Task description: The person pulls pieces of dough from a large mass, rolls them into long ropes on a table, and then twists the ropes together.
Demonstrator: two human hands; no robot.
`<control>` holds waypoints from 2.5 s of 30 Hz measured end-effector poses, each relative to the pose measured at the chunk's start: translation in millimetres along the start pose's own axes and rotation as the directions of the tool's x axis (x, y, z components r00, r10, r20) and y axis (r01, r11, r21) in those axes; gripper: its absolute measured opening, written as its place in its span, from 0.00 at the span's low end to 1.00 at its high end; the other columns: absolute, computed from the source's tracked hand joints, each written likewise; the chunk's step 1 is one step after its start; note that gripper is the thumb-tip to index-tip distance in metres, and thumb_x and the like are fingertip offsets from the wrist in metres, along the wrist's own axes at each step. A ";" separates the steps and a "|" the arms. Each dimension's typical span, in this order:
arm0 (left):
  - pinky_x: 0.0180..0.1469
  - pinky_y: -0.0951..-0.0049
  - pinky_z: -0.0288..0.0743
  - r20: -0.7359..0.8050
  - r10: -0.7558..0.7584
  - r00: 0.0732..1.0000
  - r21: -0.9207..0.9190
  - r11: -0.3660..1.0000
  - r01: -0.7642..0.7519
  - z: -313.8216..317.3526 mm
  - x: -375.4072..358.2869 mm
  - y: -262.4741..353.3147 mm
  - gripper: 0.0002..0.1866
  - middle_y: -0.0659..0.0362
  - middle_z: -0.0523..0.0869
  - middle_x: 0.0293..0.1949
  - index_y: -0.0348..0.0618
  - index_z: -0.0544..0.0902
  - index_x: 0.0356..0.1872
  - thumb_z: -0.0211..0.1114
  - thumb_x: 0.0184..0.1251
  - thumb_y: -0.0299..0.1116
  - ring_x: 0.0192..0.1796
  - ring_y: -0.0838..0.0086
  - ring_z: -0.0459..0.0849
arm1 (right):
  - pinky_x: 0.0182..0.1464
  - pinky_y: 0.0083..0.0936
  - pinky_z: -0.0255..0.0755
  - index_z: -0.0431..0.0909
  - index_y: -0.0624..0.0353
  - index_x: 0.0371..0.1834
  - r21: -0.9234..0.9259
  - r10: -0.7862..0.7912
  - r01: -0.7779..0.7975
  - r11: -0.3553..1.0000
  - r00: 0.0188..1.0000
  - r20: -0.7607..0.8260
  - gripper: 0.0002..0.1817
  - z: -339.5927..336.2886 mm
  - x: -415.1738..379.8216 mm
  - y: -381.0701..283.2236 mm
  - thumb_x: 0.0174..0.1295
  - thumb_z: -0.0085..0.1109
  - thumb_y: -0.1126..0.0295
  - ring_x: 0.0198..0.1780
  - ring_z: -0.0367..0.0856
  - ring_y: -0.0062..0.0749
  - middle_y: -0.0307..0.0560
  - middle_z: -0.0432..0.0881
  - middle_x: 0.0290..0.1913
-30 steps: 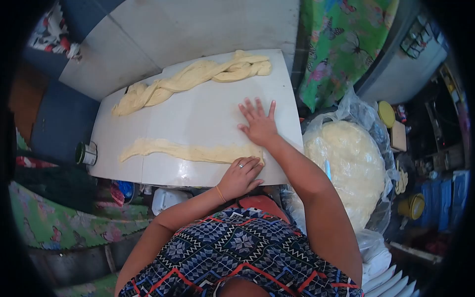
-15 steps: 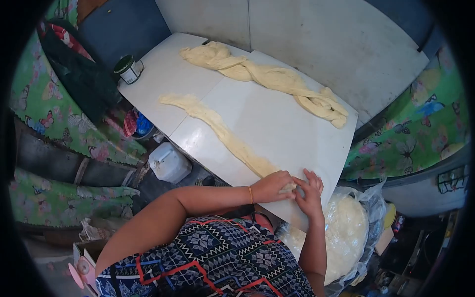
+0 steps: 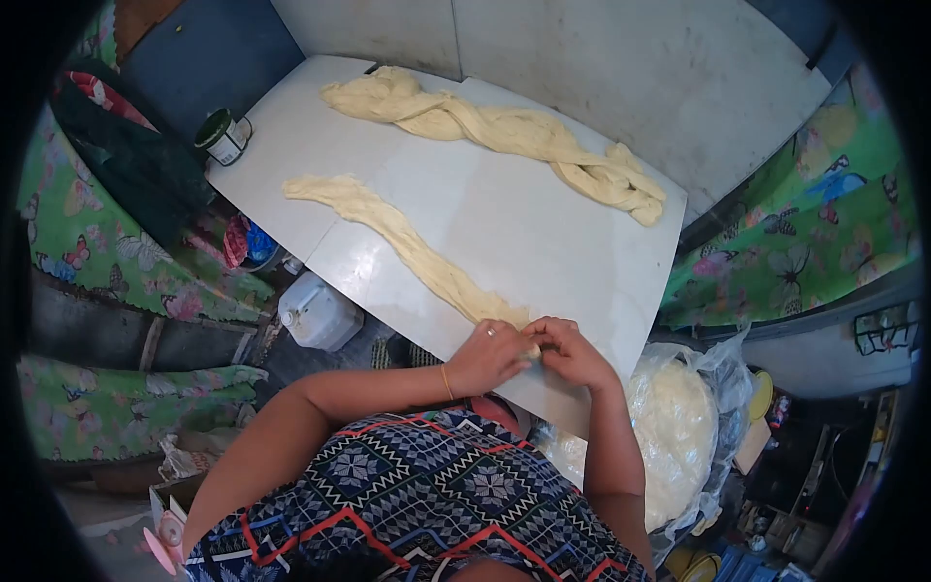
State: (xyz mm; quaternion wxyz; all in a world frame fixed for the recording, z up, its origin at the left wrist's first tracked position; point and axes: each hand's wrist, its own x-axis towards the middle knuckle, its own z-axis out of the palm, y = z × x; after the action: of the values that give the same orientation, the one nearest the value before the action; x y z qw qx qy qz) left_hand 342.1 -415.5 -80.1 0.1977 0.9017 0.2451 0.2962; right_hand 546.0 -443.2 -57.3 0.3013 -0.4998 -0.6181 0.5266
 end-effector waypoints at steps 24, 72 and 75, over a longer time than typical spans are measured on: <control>0.59 0.57 0.55 0.170 -0.217 0.961 0.176 0.966 0.187 -38.6 6.4 -33.4 0.11 0.59 0.78 0.45 0.45 0.80 0.37 0.66 0.58 0.39 0.57 0.60 0.69 | 0.60 0.39 0.56 0.81 0.56 0.40 -0.387 -0.266 0.245 0.889 0.964 -0.002 0.06 5.8 44.5 -7.7 0.62 0.58 0.69 0.54 0.70 0.38 0.41 0.80 0.43; 0.55 0.59 0.60 -0.447 -0.261 0.856 0.417 0.785 0.457 -70.7 3.3 -88.1 0.11 0.59 0.79 0.37 0.46 0.79 0.41 0.63 0.57 0.33 0.50 0.67 0.75 | 0.53 0.39 0.60 0.78 0.55 0.39 -0.760 -0.352 -0.099 0.643 0.842 -0.408 0.10 36.2 157.3 -26.6 0.67 0.53 0.61 0.49 0.71 0.41 0.44 0.75 0.41; 0.55 0.59 0.61 -0.161 -0.208 0.965 0.373 0.892 0.255 -72.3 1.6 -110.1 0.12 0.59 0.79 0.36 0.46 0.79 0.41 0.64 0.55 0.33 0.49 0.67 0.75 | 0.54 0.42 0.59 0.79 0.53 0.39 -0.565 -0.250 0.138 0.813 0.960 -0.126 0.10 36.1 154.7 -20.4 0.65 0.55 0.60 0.52 0.72 0.40 0.43 0.77 0.44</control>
State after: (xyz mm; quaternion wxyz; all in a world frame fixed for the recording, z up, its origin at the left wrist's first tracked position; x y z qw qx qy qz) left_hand 261.8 -311.1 -80.7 0.0333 0.8684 0.4161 0.2677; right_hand 458.1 -310.0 -71.3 0.2559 -0.5483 -0.7588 0.2412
